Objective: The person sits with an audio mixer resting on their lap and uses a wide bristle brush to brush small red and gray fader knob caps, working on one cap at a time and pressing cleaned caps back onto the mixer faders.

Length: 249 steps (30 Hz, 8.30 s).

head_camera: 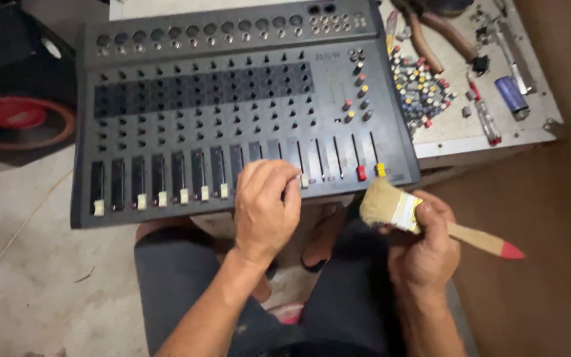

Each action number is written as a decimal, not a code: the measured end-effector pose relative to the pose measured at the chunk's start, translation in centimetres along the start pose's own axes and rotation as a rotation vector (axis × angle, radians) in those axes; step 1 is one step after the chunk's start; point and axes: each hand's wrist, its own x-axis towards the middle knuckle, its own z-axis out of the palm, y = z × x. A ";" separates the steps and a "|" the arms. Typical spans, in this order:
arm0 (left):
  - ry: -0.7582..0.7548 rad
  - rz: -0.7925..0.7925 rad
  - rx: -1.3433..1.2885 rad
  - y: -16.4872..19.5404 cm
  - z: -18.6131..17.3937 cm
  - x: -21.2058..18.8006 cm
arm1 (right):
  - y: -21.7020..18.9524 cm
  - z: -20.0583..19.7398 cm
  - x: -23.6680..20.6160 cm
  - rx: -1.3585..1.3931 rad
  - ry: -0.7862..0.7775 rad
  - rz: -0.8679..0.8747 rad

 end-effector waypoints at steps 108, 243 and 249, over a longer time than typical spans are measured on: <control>0.027 -0.527 -0.545 -0.3 -1.0 3.0 | -0.7 5.3 4.2 0.028 -0.066 0.069; -0.066 -1.198 -1.807 0.8 -0.6 0.8 | -4.0 6.9 1.0 -0.134 -0.221 -0.039; -0.037 -1.183 -1.815 0.4 -1.0 1.0 | -3.8 5.4 1.4 -0.111 -0.244 0.072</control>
